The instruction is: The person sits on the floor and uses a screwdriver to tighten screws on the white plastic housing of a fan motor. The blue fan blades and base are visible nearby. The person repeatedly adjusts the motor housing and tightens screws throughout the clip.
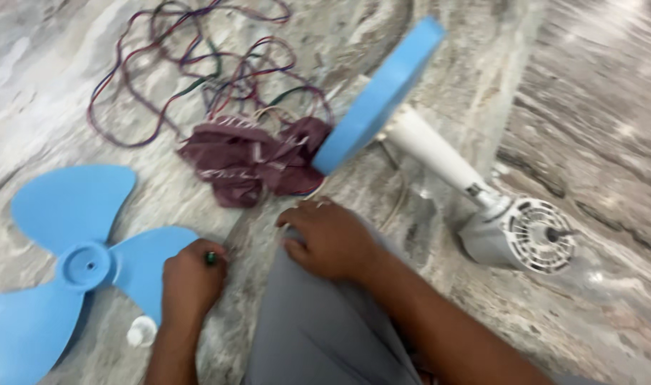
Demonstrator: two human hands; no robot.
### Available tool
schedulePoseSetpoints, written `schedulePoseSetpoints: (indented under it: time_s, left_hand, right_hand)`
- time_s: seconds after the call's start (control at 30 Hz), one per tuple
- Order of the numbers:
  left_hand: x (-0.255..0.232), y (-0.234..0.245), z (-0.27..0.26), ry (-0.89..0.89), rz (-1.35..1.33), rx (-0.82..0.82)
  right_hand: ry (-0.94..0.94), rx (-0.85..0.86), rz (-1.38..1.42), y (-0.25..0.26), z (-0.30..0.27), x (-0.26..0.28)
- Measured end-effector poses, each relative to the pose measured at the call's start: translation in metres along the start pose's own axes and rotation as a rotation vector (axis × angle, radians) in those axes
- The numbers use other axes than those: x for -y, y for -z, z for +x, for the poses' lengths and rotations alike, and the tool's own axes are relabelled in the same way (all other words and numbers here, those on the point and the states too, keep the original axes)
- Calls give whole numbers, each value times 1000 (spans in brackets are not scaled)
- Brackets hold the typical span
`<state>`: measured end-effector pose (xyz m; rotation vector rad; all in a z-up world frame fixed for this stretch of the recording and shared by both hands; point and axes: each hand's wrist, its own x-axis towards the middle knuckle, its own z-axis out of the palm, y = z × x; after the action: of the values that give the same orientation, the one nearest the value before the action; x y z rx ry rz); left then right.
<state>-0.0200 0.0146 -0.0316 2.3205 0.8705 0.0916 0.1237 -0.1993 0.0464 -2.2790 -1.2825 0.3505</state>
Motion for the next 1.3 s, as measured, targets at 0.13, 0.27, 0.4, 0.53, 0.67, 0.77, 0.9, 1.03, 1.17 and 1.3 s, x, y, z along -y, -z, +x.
schedulePoseSetpoints:
  time_s: [0.13,0.27,0.4,0.53,0.67,0.77,0.9,1.03,1.17,1.3]
  left_hand:
    - [4,-22,6,53,188,42]
    - [0,-49,10,40,270,36]
    - [15,-72,14,-11,248,-19]
    - [38,-86,23,-35,321,21]
    - [31,-74,32,3,405,93]
    - [-4,-39,18,-118,234,-9]
    - [-89,7,-13,-111,-69,9]
    - [-190,11,-37,-463,-410,172]
    - [-281,-23,-51,-748,-502,365]
    - [-344,-89,-43,-729,-388,505]
  right_hand:
    - [-135,346,-187,-3,34,0]
    - [-130,460,-227,-11,52,0]
    - [-171,404,-175,-5,50,3]
    - [-112,82,65,0,26,0]
    - [-16,-113,37,-2,-10,2]
    - [73,-172,-88,-2,-45,12]
    - [128,-149,-132,4,-112,23]
    - [120,22,59,25,-177,-13]
    - [-310,-241,80,43,-238,-78]
    - [-638,-772,8,65,-281,-152]
